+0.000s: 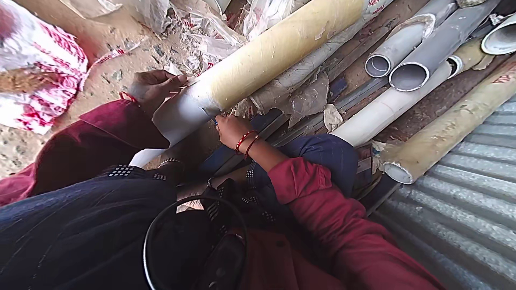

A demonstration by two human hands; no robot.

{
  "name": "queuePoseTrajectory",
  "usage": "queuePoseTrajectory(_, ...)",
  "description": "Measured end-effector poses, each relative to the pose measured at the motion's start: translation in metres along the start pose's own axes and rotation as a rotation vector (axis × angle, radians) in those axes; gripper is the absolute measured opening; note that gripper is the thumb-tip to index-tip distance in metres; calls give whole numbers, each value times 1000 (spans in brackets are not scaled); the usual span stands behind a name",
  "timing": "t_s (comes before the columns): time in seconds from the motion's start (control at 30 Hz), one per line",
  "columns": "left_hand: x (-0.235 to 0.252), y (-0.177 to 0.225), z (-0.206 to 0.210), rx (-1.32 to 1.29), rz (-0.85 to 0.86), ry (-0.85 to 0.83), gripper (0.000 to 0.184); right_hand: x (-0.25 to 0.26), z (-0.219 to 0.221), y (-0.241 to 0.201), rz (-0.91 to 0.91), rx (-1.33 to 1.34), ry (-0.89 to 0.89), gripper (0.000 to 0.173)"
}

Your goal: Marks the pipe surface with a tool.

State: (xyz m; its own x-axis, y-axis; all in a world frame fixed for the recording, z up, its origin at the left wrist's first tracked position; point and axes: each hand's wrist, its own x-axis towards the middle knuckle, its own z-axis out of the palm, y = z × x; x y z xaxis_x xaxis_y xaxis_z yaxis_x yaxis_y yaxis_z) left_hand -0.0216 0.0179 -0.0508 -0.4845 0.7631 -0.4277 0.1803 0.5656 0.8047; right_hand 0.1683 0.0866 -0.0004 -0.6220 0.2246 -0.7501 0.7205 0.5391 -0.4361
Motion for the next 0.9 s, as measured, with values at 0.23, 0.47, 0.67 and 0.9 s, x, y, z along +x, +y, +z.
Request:
queuePoseTrajectory(0.23, 12, -6, 6, 259, 268, -68, 38, 4, 3, 2, -7, -11, 9, 32)
queuePoseTrajectory(0.47, 7, 8, 17, 110, 239, -7, 26, 5, 4, 2, -2, -32, -1, 32)
queuePoseTrajectory(0.67, -2, 1, 25, -289, 188, 81, 6, 2, 3, 2, 4, -21, -2, 32)
queuePoseTrajectory(0.9, 5, 19, 6, 22, 226, 1, 44, -3, -3, 1, -7, -60, -77, 33)
